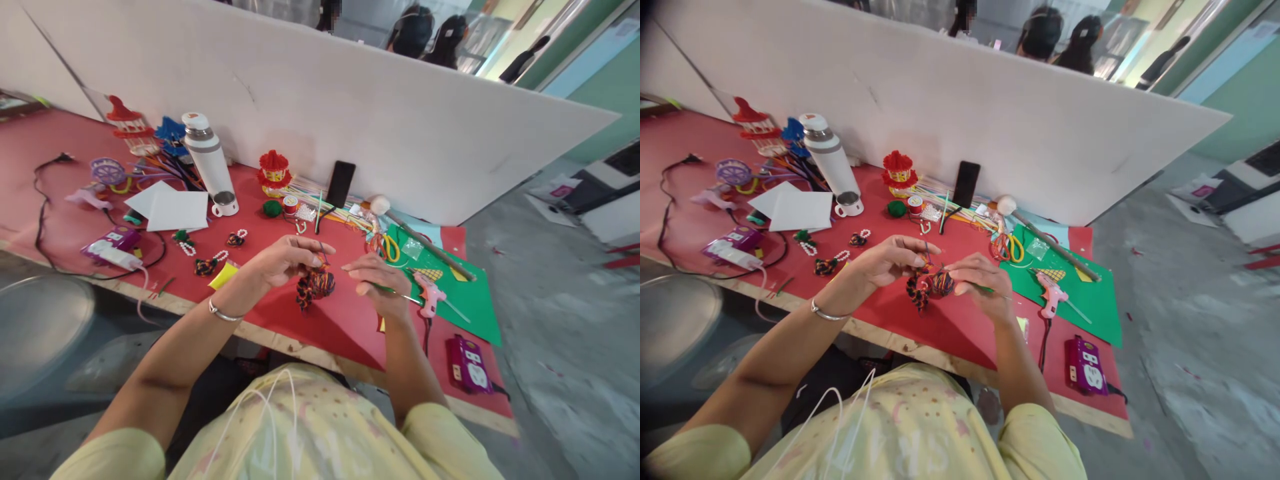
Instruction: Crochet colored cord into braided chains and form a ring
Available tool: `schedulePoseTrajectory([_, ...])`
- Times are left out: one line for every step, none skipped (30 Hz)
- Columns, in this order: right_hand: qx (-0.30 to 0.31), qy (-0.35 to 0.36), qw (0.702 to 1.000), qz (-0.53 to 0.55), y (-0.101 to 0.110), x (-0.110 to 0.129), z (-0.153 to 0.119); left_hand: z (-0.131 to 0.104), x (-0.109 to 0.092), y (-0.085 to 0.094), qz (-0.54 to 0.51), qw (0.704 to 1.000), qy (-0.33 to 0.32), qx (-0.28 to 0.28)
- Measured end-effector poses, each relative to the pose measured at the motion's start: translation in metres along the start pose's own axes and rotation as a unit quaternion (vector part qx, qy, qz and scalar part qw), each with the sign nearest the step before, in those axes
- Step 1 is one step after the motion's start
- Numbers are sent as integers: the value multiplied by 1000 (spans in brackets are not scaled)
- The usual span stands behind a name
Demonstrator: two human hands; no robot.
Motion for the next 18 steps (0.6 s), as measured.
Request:
schedulePoseTrajectory([-1, -7, 1000, 11, 1, 0, -1, 0, 0, 0, 2, 1000, 3, 6])
schedulePoseTrajectory([-5, -14, 1000, 24, 2, -1, -2, 1, -1, 0, 2, 1000, 6, 12])
schedulePoseTrajectory([-10, -23, 999, 41, 2, -2, -3, 1, -1, -1, 1, 1000, 7, 18])
schedulePoseTrajectory([-17, -32, 997, 62, 0, -4, -4, 1, -1, -2, 0, 1000, 8, 24])
schedulePoseTrajectory([-29, -43, 995, 88, -3, -7, -6, 2, 0, -4, 0, 1000, 7, 29])
schedulePoseTrajectory([-48, -58, 990, 118, -8, -10, -8, 3, 1, -6, 5, 999, 2, 33])
schedulePoseTrajectory([-77, -76, 983, 146, -14, -14, -10, 3, 2, -9, 15, 999, -13, 33])
schedulePoseTrajectory([-110, -95, 976, 164, -20, -17, -13, 5, 4, -13, 33, 998, -42, 21])
schedulePoseTrajectory([-150, -118, 967, 167, -27, -20, -15, 6, 6, -17, 58, 995, -82, 1])
schedulePoseTrajectory([-186, -139, 962, 142, -33, -21, -17, 6, 8, -20, 91, 986, -136, -35])
schedulePoseTrajectory([-211, -154, 960, 97, -40, -21, -18, 7, 11, -24, 129, 970, -190, -78])
schedulePoseTrajectory([-226, -160, 960, 40, -45, -19, -18, 7, 14, -27, 165, 951, -233, -120])
schedulePoseTrajectory([-230, -156, 960, -20, -51, -17, -18, 7, 17, -30, 193, 932, -264, -155])
schedulePoseTrajectory([-230, -141, 960, -74, -55, -14, -17, 7, 20, -33, 202, 921, -282, -178])
schedulePoseTrajectory([-232, -118, 958, -117, -58, -11, -16, 8, 22, -35, 185, 921, -286, -188])
schedulePoseTrajectory([-238, -91, 956, -146, -61, -9, -14, 8, 24, -35, 144, 932, -277, -183])
schedulePoseTrajectory([-249, -61, 953, -160, -62, -7, -13, 9, 25, -35, 84, 950, -252, -167])
schedulePoseTrajectory([-260, -33, 952, -160, -62, -7, -12, 10, 25, -34, 16, 967, -213, -139])
Point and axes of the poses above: each hand's wrist, its own z-axis towards the middle knuckle, its own y-axis out of the back of the hand, x = y × z, the point moved 2 cm from there along z, towards the middle knuckle, and after that the axes turned 9 degrees about x, right-handed, at the moved point
